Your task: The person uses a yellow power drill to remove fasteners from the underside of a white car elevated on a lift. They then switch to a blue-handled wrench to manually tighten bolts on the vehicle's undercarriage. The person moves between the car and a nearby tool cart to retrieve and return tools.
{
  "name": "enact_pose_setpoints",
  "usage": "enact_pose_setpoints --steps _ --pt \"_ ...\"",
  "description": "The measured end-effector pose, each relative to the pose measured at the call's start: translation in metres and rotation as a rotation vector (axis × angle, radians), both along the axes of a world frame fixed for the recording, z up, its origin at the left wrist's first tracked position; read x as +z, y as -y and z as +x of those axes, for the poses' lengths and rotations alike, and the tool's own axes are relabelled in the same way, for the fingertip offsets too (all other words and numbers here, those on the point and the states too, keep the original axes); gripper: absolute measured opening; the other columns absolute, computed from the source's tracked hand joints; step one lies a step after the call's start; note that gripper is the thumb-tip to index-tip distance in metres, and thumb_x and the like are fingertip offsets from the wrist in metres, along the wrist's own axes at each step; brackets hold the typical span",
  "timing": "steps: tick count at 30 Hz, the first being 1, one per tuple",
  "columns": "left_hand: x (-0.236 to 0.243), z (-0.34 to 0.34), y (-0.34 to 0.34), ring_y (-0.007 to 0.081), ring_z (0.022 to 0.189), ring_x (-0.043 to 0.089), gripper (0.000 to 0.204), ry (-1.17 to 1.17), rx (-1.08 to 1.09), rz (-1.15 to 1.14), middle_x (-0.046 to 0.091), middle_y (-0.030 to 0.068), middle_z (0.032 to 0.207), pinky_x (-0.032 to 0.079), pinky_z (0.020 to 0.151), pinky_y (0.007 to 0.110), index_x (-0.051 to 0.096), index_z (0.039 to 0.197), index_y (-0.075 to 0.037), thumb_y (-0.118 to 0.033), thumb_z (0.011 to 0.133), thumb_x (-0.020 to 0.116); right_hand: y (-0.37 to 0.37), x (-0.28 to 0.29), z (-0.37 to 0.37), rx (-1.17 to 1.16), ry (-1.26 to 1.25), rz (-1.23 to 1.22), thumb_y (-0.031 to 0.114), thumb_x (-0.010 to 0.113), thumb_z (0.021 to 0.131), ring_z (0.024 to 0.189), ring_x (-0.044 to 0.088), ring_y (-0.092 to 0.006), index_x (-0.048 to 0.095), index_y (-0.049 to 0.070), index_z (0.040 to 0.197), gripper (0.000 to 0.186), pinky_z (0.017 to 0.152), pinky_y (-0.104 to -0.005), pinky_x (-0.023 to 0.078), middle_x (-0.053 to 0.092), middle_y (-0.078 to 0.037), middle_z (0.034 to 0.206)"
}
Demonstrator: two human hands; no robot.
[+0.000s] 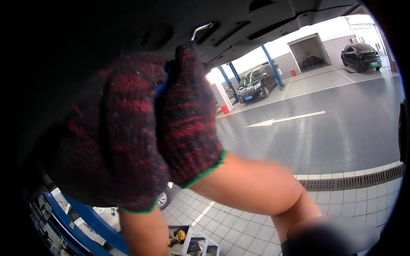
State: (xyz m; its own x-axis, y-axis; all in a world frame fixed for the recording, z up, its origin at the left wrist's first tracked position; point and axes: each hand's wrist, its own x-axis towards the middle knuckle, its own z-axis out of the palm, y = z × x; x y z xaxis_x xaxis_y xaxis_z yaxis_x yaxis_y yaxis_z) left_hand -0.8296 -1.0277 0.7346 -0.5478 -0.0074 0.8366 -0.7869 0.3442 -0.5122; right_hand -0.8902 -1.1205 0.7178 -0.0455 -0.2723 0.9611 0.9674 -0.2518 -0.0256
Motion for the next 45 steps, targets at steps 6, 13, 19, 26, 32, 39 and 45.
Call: enact_pose_setpoints --steps 6,13,19,26,32,39,45 --pt "0.024 0.020 0.006 0.0307 0.120 0.063 0.041 0.008 0.003 0.027 0.065 0.0204 0.127 0.051 0.103 0.038 0.059 0.132 0.004 -0.017 0.097 0.065 0.002 0.011 0.012 0.334 -0.010 0.059 0.026 0.067 0.093 0.099 0.068 -0.0237 0.052 0.004 0.132 0.048 0.086 -0.0373 0.055 0.067 -0.011 0.109" --pt "0.028 0.030 -0.019 0.0303 0.120 0.063 0.039 -0.015 0.075 0.019 0.065 0.0199 0.126 0.051 0.103 0.038 0.060 0.131 0.005 -0.015 0.098 0.064 -0.021 0.013 0.020 0.615 -0.046 0.073 0.028 0.067 0.094 0.100 0.067 -0.0232 0.052 0.004 0.132 0.047 0.088 -0.0373 0.055 0.067 -0.010 0.110" --pt "0.020 0.016 -0.007 0.0299 0.119 0.064 0.038 0.018 0.015 0.010 0.066 0.0194 0.125 0.051 0.103 0.038 0.060 0.131 0.005 -0.014 0.098 0.063 -0.009 0.015 0.000 0.673 -0.032 0.079 0.030 0.066 0.095 0.101 0.067 -0.0228 0.053 0.004 0.132 0.047 0.089 -0.0372 0.055 0.067 -0.009 0.111" --pt "-0.009 0.006 0.024 0.0295 0.119 0.064 0.036 0.043 -0.099 0.030 0.067 0.0188 0.125 0.051 0.103 0.038 0.060 0.130 0.005 -0.012 0.099 0.062 0.010 0.004 -0.023 0.828 -0.081 0.106 0.032 0.066 0.096 0.102 0.067 -0.0223 0.054 0.004 0.131 0.047 0.090 -0.0371 0.055 0.067 -0.009 0.112" --pt "-0.008 -0.008 0.030 0.0291 0.119 0.064 0.034 0.040 -0.236 0.095 0.067 0.0183 0.124 0.051 0.103 0.037 0.061 0.130 0.005 -0.010 0.099 0.061 0.036 -0.031 -0.040 -0.110 -0.286 0.027 0.043 0.063 0.098 0.107 0.064 -0.0220 0.058 0.007 0.127 0.046 0.095 -0.0371 0.051 0.066 -0.010 0.110" --pt "-0.010 -0.034 0.099 0.0224 0.114 0.066 0.034 -0.339 -0.665 0.363 0.069 0.0165 0.122 0.052 0.100 0.034 0.062 0.129 0.004 -0.008 0.097 0.066 0.109 -0.063 -0.108 -0.304 -0.457 -0.025 0.025 0.060 0.102 0.086 0.065 -0.0156 0.055 0.004 0.129 0.035 0.072 -0.0286 0.055 0.065 -0.009 0.101" --pt "0.022 -0.062 0.125 0.0143 0.087 0.069 0.027 -0.375 -0.389 0.380 0.074 0.0079 0.092 0.053 0.077 0.028 0.071 0.113 -0.001 -0.020 0.093 0.071 0.134 -0.028 -0.162 -0.955 -0.617 -0.061 0.033 0.064 0.100 0.078 0.069 -0.0170 0.057 0.004 0.113 0.033 0.069 -0.0335 0.057 0.067 -0.009 0.090"
